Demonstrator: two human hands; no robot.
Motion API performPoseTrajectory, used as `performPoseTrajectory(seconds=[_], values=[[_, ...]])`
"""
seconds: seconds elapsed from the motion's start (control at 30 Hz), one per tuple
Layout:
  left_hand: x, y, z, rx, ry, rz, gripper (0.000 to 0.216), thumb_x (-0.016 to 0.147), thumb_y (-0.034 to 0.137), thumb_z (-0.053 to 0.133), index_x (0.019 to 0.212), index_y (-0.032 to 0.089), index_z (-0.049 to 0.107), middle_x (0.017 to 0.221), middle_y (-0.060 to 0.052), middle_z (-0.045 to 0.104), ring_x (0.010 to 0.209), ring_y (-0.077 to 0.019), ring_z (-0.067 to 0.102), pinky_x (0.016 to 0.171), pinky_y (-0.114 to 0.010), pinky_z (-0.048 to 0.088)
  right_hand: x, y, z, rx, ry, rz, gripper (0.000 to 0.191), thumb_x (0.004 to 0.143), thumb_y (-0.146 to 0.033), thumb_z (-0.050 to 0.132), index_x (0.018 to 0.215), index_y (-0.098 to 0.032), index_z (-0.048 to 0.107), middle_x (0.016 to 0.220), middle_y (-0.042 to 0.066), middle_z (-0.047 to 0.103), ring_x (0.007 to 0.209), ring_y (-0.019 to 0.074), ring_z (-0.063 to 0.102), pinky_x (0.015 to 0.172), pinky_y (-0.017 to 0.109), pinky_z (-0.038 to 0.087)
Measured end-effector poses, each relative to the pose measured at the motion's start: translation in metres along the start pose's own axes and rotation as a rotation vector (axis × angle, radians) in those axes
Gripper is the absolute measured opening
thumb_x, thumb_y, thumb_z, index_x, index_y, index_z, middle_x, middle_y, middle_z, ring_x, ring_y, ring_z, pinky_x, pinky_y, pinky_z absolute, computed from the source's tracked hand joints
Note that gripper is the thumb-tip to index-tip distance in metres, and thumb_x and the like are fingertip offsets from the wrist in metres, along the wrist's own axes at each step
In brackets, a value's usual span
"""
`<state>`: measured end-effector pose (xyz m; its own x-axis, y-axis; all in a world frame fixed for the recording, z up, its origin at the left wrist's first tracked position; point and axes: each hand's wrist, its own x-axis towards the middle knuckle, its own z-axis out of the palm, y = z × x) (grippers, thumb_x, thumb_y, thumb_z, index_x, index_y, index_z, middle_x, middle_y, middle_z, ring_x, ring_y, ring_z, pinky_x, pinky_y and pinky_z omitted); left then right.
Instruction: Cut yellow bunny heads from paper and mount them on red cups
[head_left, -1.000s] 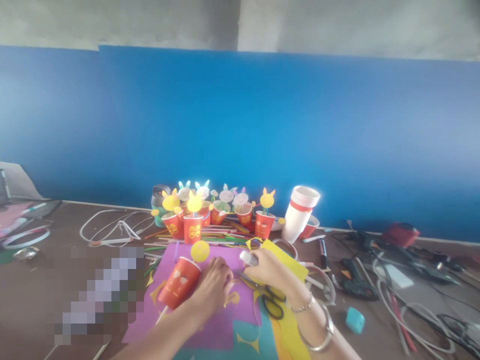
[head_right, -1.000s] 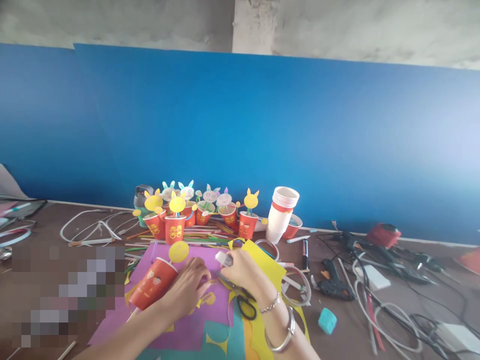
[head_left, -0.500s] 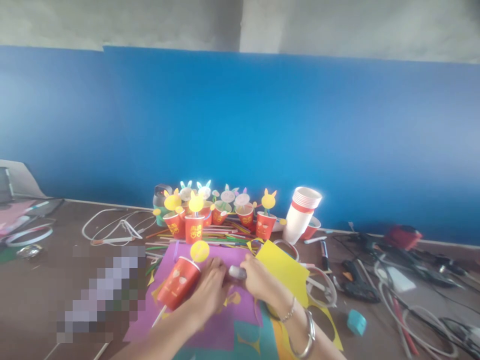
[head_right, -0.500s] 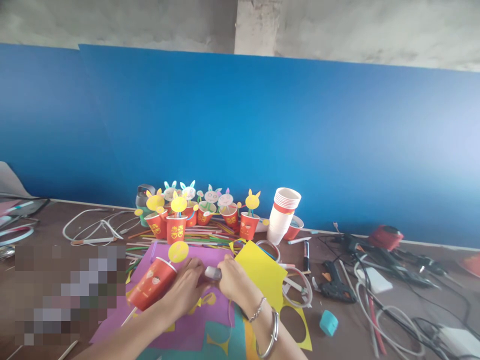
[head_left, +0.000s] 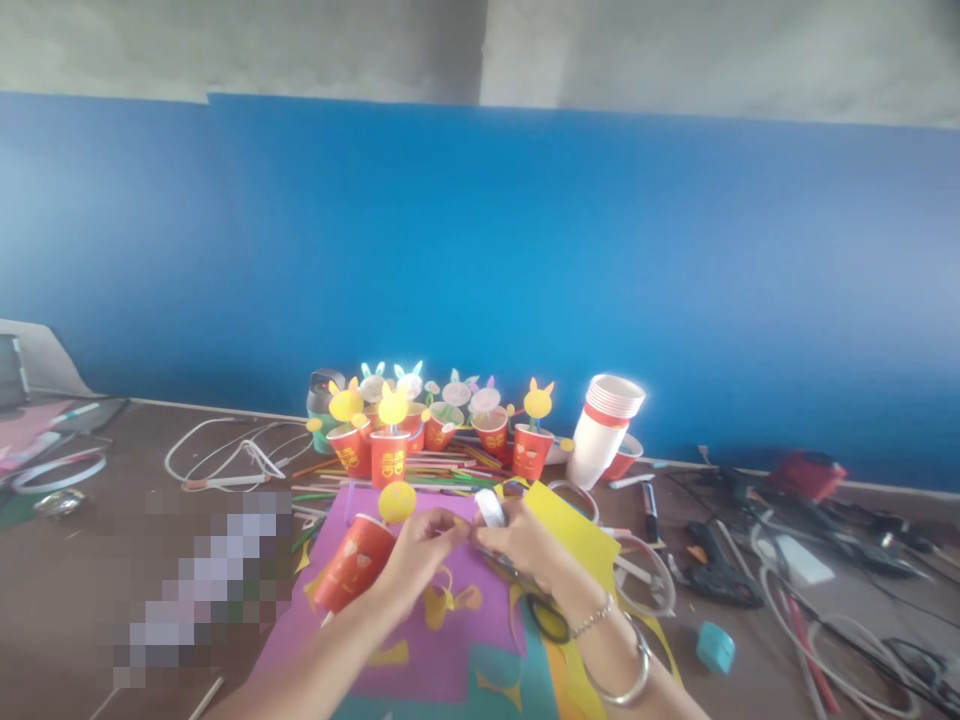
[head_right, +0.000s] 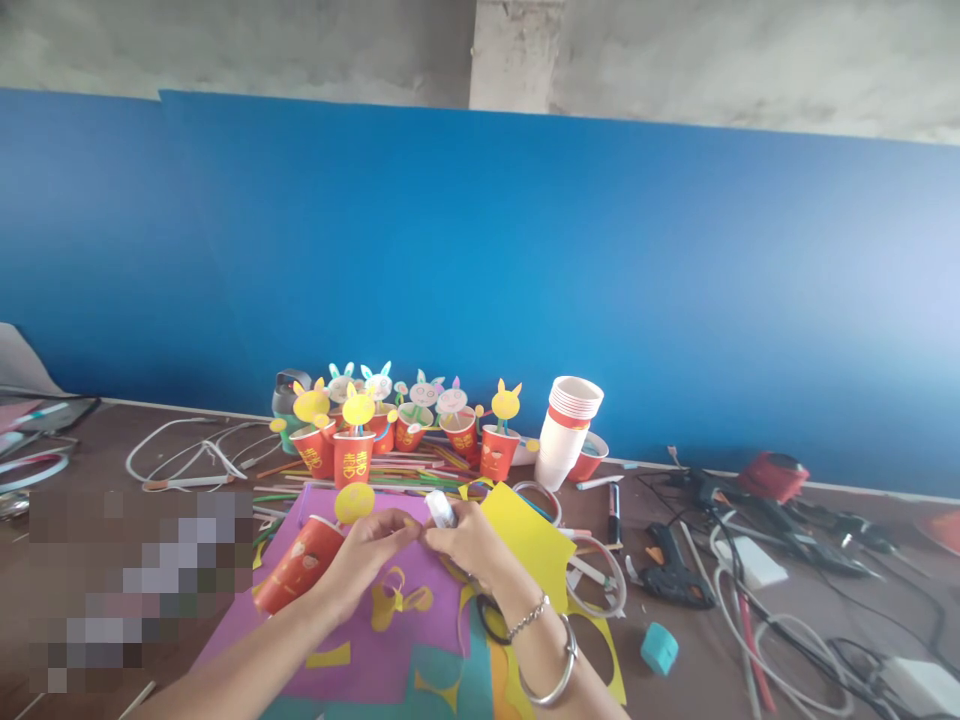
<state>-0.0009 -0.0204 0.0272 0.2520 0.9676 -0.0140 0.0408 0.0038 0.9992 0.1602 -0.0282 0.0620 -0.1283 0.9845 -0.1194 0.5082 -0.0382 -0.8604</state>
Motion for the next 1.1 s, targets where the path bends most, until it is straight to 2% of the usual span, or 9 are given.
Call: performPoseTrajectory(seconds=[0.1,0.2,0.3,0.37,0.5,0.6,0.77,1.1], values=[[-0.002,0.001,-0.001,-0.09,0.0,-0.037,0.023,0.073,0.038,0.063,0.077,0.015,0.068,0.073,-0.002,0.068,0.071,-0.0175,0.059,0.07,-0.029,0.044,0.001,0.001,0.001,0.091,0.031,-0.008,0.006,0.069,-0.022,0.057,0.067,-0.018,0.053,0.055,-0.004,0.048,0.052,0.0101,0.043,0.05,0.022,0.036],[-0.003,0.004,-0.002,-0.067,0.042,-0.002,0.021,0.074,0.036,0.063,0.075,0.016,0.069,0.074,-0.003,0.069,0.075,-0.0179,0.06,0.071,-0.028,0.044,0.002,0.001,0.001,0.145,0.051,-0.02,0.007,0.068,-0.022,0.061,0.069,-0.017,0.055,0.056,-0.004,0.05,0.053,0.0107,0.043,0.05,0.022,0.036],[-0.001,0.008,-0.005,-0.042,0.121,0.075,0.019,0.075,0.034,0.061,0.075,0.017,0.069,0.077,-0.003,0.071,0.08,-0.0193,0.062,0.074,-0.029,0.046,0.001,0.0,-0.001,0.072,0.042,-0.08,0.01,0.067,-0.02,0.062,0.073,-0.017,0.056,0.062,-0.004,0.052,0.057,0.011,0.044,0.052,0.022,0.037],[0.0,0.011,-0.008,-0.033,0.194,0.12,0.02,0.076,0.036,0.061,0.076,0.017,0.069,0.079,-0.004,0.072,0.082,-0.0204,0.064,0.073,-0.029,0.047,0.0,-0.002,-0.002,0.003,0.029,-0.13,0.018,0.063,-0.017,0.066,0.077,-0.018,0.054,0.069,-0.004,0.053,0.062,0.0116,0.046,0.056,0.021,0.039],[0.002,0.013,-0.014,0.023,0.296,0.203,0.023,0.076,0.039,0.063,0.079,0.017,0.07,0.078,-0.004,0.072,0.078,-0.0203,0.064,0.068,-0.027,0.048,-0.005,-0.007,-0.005,-0.092,-0.043,-0.157,0.027,0.059,-0.011,0.067,0.079,-0.019,0.051,0.076,-0.004,0.053,0.07,0.0125,0.048,0.065,0.022,0.041],[0.003,0.01,-0.016,0.116,0.313,0.257,0.025,0.078,0.04,0.061,0.08,0.018,0.071,0.08,-0.004,0.073,0.076,-0.0194,0.064,0.067,-0.027,0.048,-0.008,-0.01,-0.006,-0.087,-0.106,-0.128,0.021,0.063,-0.012,0.065,0.078,-0.019,0.052,0.077,-0.003,0.055,0.071,0.0131,0.051,0.065,0.023,0.042],[0.003,0.005,-0.017,0.23,0.336,0.3,0.024,0.082,0.038,0.058,0.083,0.019,0.072,0.083,-0.005,0.074,0.08,-0.0202,0.065,0.07,-0.028,0.049,-0.009,-0.01,-0.005,-0.042,-0.087,-0.071,0.013,0.074,-0.02,0.06,0.087,-0.021,0.059,0.085,0.002,0.061,0.076,0.0162,0.057,0.065,0.024,0.045],[-0.002,0.009,-0.016,0.272,0.291,0.41,0.017,0.084,0.029,0.056,0.081,0.019,0.07,0.086,-0.005,0.074,0.084,-0.0201,0.067,0.077,-0.029,0.05,-0.001,-0.004,0.001,0.017,-0.068,-0.215,0.014,0.081,-0.026,0.056,0.086,-0.015,0.062,0.076,0.0,0.06,0.067,0.0121,0.05,0.059,0.021,0.04]])
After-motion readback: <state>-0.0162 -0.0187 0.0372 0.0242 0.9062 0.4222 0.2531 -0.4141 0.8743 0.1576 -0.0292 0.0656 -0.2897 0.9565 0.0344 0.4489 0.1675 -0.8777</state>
